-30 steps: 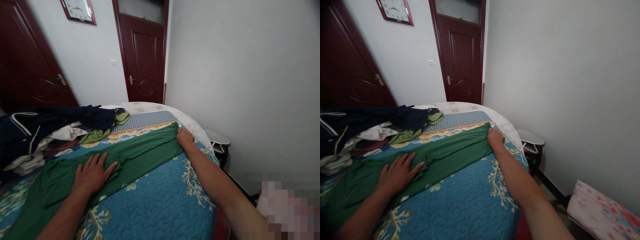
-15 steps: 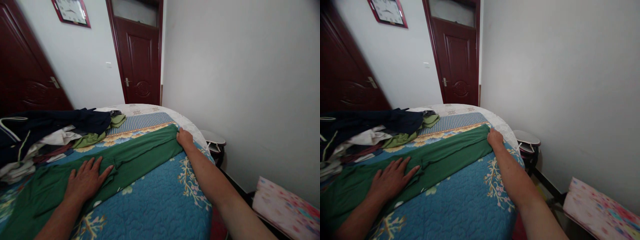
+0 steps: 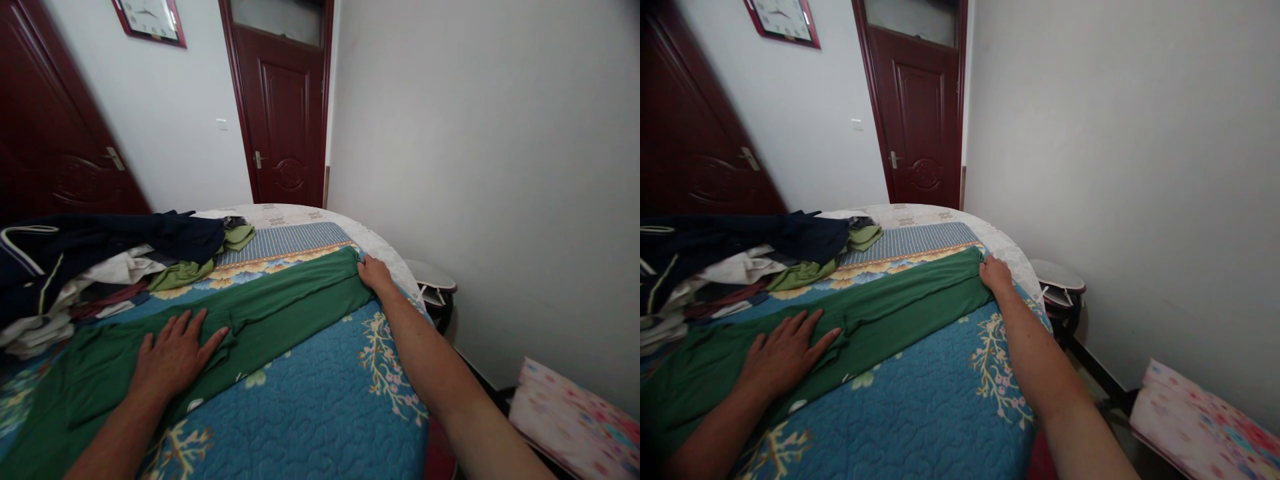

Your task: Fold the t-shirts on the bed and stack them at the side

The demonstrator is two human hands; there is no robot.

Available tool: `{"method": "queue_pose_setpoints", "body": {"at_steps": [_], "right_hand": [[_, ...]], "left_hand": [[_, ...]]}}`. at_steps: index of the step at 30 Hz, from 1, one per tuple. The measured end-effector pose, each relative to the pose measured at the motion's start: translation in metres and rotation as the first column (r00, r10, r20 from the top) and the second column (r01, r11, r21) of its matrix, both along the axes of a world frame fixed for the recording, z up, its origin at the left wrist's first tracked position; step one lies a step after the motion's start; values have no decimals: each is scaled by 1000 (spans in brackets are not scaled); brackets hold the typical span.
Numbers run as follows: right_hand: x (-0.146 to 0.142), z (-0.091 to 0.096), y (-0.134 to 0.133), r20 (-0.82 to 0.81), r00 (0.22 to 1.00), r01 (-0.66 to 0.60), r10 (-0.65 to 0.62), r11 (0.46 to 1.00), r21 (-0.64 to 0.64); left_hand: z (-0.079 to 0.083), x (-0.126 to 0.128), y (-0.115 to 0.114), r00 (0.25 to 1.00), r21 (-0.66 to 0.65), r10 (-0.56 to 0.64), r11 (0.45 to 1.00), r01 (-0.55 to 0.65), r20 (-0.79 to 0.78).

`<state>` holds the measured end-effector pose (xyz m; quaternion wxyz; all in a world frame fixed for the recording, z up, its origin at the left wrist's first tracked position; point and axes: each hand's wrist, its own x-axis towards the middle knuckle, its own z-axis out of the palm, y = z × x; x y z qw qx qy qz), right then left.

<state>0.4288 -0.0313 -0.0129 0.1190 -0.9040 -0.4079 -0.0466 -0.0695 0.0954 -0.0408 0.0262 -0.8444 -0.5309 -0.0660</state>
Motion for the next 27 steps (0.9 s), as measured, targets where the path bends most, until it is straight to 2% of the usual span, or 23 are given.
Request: {"method": "queue_pose_setpoints", "body": {"at_steps": [6,12,20,27], "right_hand": [[-1,-4,0,-53,998,49,-46,998,51],[8,-11,3,-105,993,74,-57,983,170],[19,-11,2,-124,990,73,-62,994,82],[12,12,3,-97,995,22,-18,999,42]], "left_hand": [[0,1,-1,1000,-12,18,1000,-18,11],[-3,-1,2,1000,0,2,1000,-2,5],[-1,1,-2,999,-14,27,1000,-27,29],[6,5,-11,998,-26,40,999,-38,57]]}}
